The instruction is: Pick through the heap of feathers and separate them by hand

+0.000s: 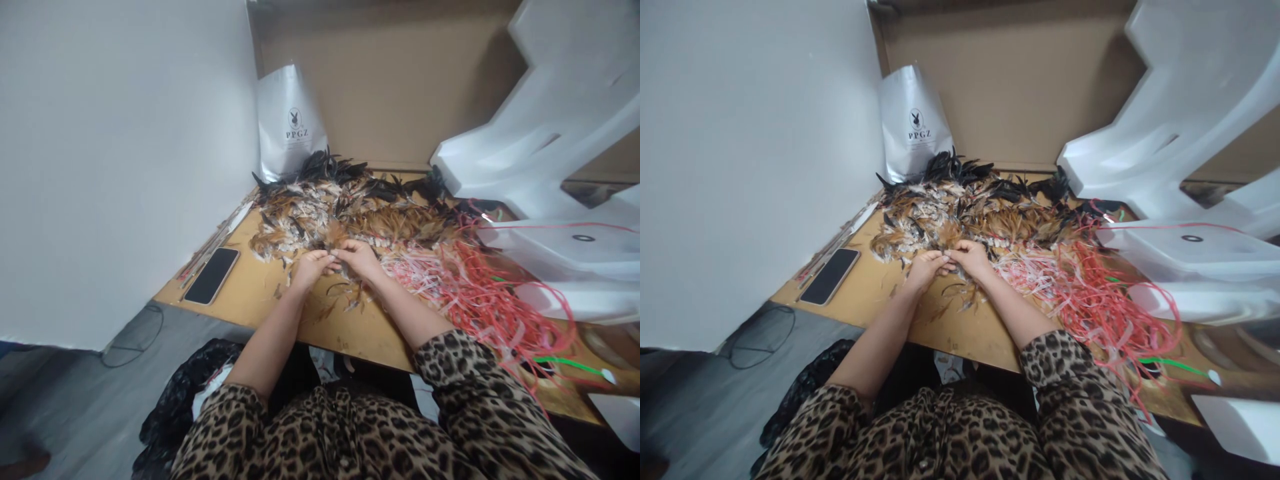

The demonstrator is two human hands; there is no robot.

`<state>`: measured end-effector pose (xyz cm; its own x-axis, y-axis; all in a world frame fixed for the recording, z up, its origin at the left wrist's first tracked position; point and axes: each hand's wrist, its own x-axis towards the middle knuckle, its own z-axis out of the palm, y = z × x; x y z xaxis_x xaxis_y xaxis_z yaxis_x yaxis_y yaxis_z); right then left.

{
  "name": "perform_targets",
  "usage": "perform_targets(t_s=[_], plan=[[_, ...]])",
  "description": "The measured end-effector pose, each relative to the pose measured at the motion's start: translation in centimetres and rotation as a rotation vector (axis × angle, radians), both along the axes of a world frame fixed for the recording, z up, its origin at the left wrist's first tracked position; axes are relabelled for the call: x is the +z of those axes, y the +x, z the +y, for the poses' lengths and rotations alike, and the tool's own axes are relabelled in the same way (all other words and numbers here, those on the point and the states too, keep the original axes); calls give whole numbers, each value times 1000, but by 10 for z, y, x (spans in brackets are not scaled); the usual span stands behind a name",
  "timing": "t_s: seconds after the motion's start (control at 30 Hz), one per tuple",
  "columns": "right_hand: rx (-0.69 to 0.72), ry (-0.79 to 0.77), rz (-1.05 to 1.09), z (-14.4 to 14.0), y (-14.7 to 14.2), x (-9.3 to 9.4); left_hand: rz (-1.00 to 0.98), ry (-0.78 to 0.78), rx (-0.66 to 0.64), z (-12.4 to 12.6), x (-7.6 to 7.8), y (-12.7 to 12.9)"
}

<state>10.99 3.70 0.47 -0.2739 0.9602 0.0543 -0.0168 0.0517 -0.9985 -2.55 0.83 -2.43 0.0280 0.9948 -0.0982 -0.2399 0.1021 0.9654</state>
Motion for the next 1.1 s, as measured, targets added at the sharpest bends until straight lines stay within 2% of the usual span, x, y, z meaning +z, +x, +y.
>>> perform_targets(t_s=[0.13,0.37,0.43,0.5,0.63,0.73,0.87,1.1], plan=[[-37,-14,30,-1,-1,-2,16,16,-2,-1,1,2],[2,-3,17,-1,-1,-5,-23,4,-2,-1,1,1],[25,68,-17,0,-1,-8,-89,-12,16,-1,1,-1],[50,212,-87,0,1,-10,-179,-18,37,0,1,-2],[-2,658,-458,-2,6,-11,-298,-27,4,0,1,-3],[-37,866,-683,-3,8,-10,-330,-47,-28,0,1,-3],[-59,938,-757,-3,7,-10,-354,-49,-37,-1,2,-3],[-58,878,-746,-5,6,-6,-277,-22,11,-1,0,-2]])
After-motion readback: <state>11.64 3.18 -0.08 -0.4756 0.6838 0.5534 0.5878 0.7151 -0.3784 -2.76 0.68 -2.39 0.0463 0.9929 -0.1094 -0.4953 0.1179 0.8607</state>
